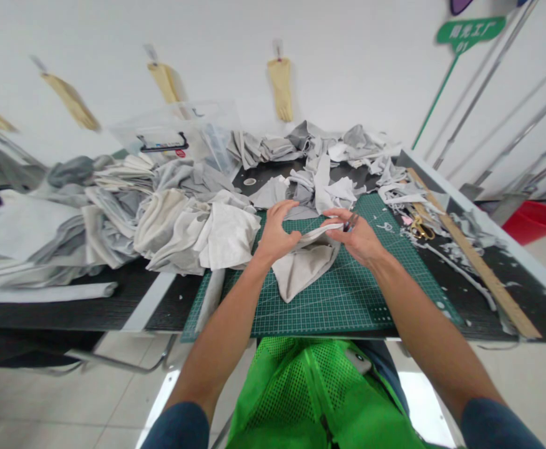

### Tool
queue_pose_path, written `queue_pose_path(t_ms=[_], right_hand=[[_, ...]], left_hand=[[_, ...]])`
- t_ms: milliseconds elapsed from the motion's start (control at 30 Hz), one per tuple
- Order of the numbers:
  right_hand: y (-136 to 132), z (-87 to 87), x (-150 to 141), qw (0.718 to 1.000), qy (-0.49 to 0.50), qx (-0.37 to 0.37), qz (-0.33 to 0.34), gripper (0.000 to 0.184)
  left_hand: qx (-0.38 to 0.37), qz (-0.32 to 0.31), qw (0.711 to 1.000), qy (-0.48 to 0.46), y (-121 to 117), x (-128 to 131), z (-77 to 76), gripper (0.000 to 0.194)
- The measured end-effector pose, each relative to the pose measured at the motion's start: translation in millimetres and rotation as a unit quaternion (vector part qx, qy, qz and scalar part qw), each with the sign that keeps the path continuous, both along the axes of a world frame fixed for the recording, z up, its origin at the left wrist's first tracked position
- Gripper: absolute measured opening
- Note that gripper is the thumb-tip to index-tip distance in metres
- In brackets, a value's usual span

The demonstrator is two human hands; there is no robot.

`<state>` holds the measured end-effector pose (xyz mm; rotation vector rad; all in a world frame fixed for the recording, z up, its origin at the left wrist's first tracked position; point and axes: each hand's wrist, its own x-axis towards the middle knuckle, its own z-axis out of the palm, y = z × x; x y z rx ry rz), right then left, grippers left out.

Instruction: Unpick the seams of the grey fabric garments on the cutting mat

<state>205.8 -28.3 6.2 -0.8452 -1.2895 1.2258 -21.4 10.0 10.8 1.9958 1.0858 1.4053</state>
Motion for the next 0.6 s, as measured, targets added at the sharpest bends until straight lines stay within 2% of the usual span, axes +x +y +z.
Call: queue_pose_path(t_ms=[100,133,300,433,600], right_hand=[[-4,-1.5,-8,1.000,-0.002,0.001,0.027,0.054],[-5,-1.8,-10,1.000,-0.005,0.001,0.030,0.053],[-6,-3.1,-16,0.999,-0.036,-0.012,-0.026,0.048],[-3,-4.0,-14,0.998,-0.027,-0.012,-0.050,0.044],[-2,-3.8,-12,0.999,-0.003,-0.016,-0.034,0.044]], left_hand=[[-0.062,-0.153,0.986,-0.005,-12,13,0.6,0.061],[-0.095,-0.177,0.980,-0.009,-14,17,-0.7,0.060],[-0.191,-0.170,0.966,-0.033,-12,20,-7.4,0.033],[-0.228,-0.147,0.957,-0.103,-7,14,-5.5,0.029],[-0.330,-0.188,0.906,-0.185,-8,13,-1.9,0.025]])
